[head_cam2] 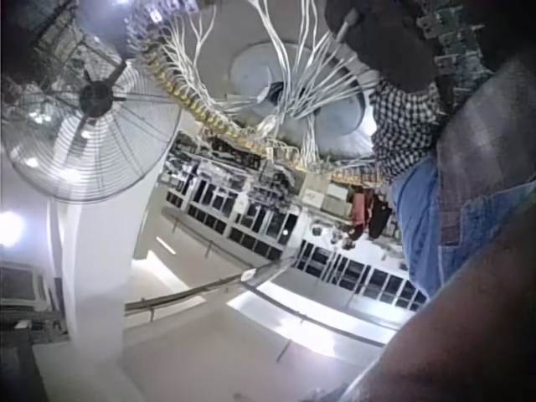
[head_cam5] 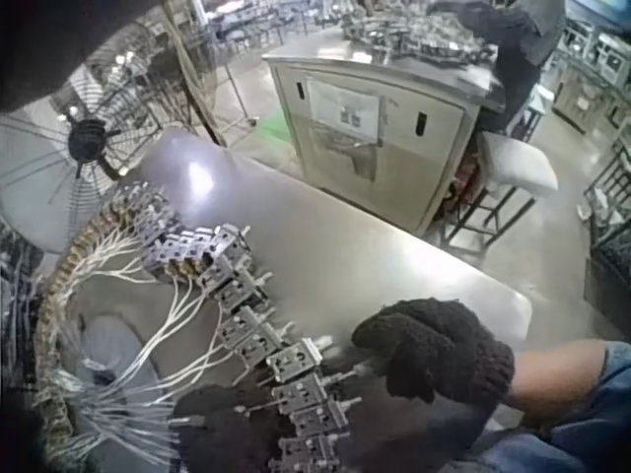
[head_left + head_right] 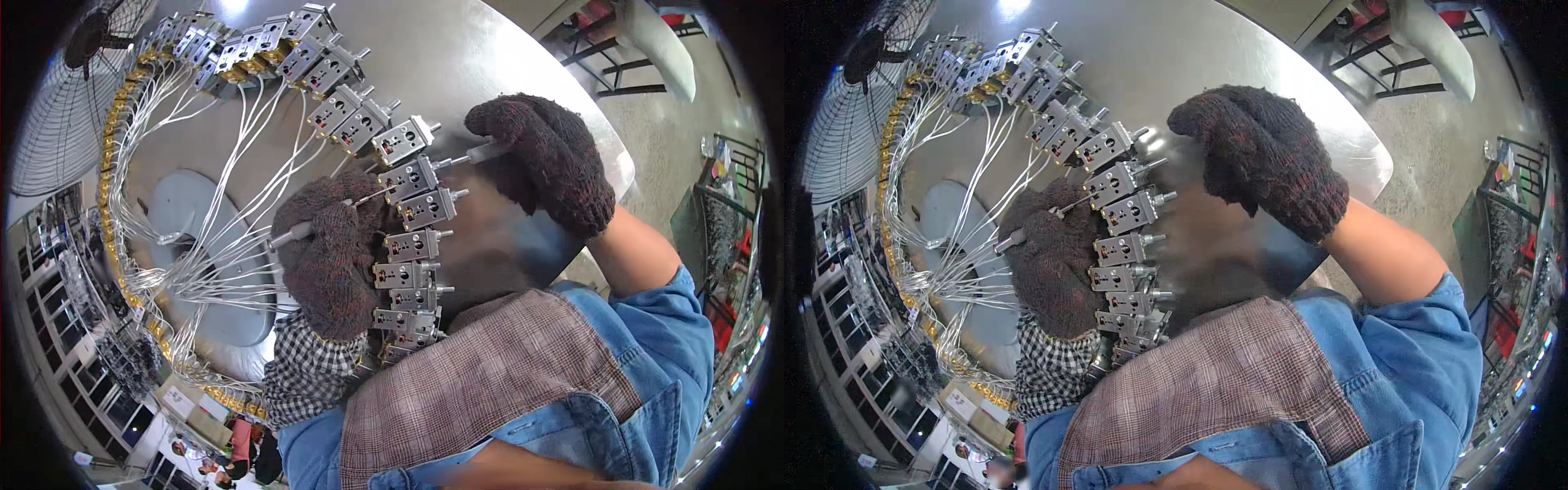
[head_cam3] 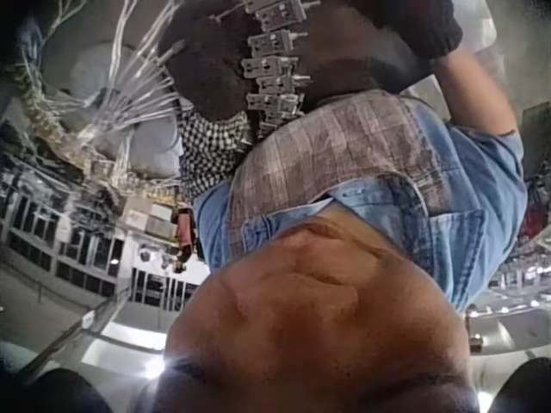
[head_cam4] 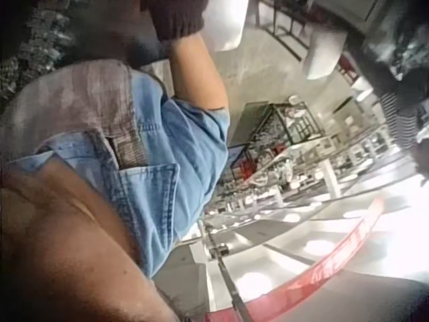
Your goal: Manually wiring and assembling a circular array of metal components at a workstation.
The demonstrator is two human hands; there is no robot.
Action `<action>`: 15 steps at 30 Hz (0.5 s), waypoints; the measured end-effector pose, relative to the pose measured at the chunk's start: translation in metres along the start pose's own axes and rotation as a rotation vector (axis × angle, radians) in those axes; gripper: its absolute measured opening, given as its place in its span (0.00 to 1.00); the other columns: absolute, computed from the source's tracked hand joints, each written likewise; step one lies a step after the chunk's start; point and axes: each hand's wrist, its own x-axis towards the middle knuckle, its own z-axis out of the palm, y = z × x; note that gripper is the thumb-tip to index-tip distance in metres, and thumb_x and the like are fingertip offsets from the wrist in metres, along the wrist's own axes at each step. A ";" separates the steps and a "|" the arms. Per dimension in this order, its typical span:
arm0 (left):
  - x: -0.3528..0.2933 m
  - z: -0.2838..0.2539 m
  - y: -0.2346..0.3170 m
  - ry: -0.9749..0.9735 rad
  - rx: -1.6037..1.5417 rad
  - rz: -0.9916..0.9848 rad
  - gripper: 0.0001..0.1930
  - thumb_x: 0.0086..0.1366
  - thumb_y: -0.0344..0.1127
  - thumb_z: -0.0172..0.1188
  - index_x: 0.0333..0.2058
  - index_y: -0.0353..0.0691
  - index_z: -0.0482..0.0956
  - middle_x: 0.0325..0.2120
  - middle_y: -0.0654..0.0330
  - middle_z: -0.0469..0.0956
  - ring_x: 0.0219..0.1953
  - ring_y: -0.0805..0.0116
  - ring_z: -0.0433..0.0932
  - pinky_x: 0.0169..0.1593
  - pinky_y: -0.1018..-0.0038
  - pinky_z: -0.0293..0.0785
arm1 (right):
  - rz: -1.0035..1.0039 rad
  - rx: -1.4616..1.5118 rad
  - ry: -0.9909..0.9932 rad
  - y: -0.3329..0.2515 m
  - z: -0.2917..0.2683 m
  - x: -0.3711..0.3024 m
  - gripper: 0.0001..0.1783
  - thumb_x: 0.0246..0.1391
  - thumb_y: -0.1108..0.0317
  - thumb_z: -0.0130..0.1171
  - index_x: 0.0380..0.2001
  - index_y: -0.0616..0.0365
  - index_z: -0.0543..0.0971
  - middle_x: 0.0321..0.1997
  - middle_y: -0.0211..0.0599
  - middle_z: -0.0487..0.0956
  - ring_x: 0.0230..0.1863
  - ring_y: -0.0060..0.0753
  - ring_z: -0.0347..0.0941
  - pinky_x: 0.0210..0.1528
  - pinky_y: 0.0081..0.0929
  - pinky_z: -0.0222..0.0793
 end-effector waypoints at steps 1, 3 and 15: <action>0.001 -0.001 0.001 -0.005 0.005 -0.007 0.09 0.63 0.32 0.50 0.35 0.31 0.73 0.33 0.54 0.75 0.33 0.68 0.76 0.37 0.75 0.75 | 0.008 0.003 0.005 -0.003 -0.001 0.000 0.10 0.53 0.70 0.49 0.38 0.57 0.74 0.22 0.33 0.75 0.15 0.19 0.72 0.16 0.16 0.66; 0.002 -0.003 0.003 -0.044 0.768 0.296 0.08 0.61 0.30 0.51 0.33 0.31 0.75 0.30 0.56 0.76 0.31 0.68 0.76 0.35 0.75 0.74 | 0.449 0.451 -0.077 -0.015 -0.006 0.006 0.12 0.56 0.65 0.45 0.38 0.56 0.75 0.18 0.33 0.74 0.14 0.20 0.72 0.15 0.16 0.65; 0.002 -0.005 0.011 -0.149 1.398 0.576 0.09 0.59 0.31 0.53 0.35 0.33 0.74 0.31 0.54 0.76 0.30 0.65 0.75 0.32 0.73 0.72 | 0.719 0.781 -0.082 -0.019 -0.011 0.007 0.17 0.55 0.56 0.49 0.43 0.54 0.75 0.22 0.35 0.76 0.20 0.22 0.73 0.17 0.18 0.67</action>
